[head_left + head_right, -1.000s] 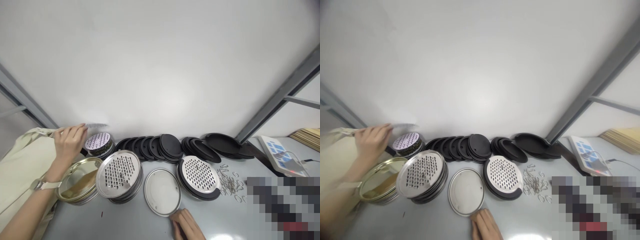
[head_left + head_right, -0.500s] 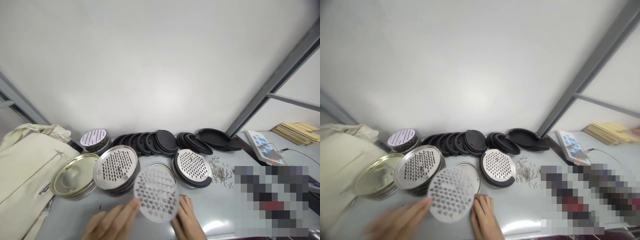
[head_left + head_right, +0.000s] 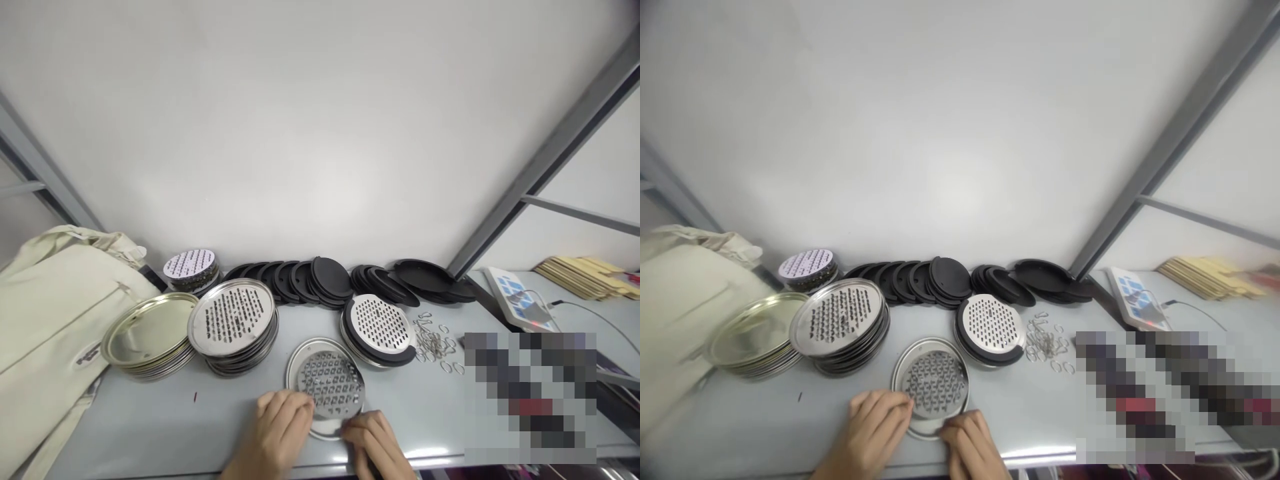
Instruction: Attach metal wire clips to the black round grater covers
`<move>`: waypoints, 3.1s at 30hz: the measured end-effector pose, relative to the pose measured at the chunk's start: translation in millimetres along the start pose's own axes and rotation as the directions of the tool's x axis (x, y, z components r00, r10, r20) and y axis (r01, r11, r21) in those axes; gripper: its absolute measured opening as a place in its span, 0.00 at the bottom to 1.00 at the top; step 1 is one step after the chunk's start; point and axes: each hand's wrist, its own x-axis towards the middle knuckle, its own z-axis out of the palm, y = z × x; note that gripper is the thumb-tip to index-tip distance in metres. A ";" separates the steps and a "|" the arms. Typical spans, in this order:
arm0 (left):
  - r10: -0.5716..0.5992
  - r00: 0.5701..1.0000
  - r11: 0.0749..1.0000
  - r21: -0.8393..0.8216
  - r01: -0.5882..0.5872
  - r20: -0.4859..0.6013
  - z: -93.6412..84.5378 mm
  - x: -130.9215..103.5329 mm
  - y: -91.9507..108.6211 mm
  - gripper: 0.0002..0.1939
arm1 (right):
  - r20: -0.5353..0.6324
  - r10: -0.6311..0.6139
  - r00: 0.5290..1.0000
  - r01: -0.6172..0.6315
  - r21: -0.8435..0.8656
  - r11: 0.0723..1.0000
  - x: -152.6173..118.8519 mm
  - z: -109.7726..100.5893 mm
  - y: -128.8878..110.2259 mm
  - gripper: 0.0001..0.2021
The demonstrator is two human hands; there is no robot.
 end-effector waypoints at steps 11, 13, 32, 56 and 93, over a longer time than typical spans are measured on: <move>-0.193 0.975 0.969 -0.132 0.207 0.113 3.1 -3.0 3.9 0.10 | -0.018 0.018 1.000 -0.017 0.076 0.997 9.8 -12.0 -7.4 0.16; -0.227 0.967 0.957 -0.157 0.243 0.112 3.7 -4.0 3.9 0.10 | -0.024 0.031 0.999 -0.029 0.089 0.996 10.9 -12.9 -8.4 0.15; -0.358 0.924 0.917 -0.136 0.375 0.134 0.6 0.7 0.1 0.08 | -0.023 0.064 0.998 -0.062 0.056 0.996 6.5 -7.3 -4.5 0.17; -0.168 0.925 0.965 -0.136 0.225 0.342 -6.5 12.1 2.9 0.14 | 0.003 0.126 0.992 -0.125 0.125 0.984 12.1 -14.5 -12.1 0.14; -0.292 0.769 0.925 -0.038 0.379 0.568 -8.1 -17.6 -15.2 0.52 | 0.285 0.177 0.942 -0.127 -0.187 0.974 44.0 -13.4 0.9 0.23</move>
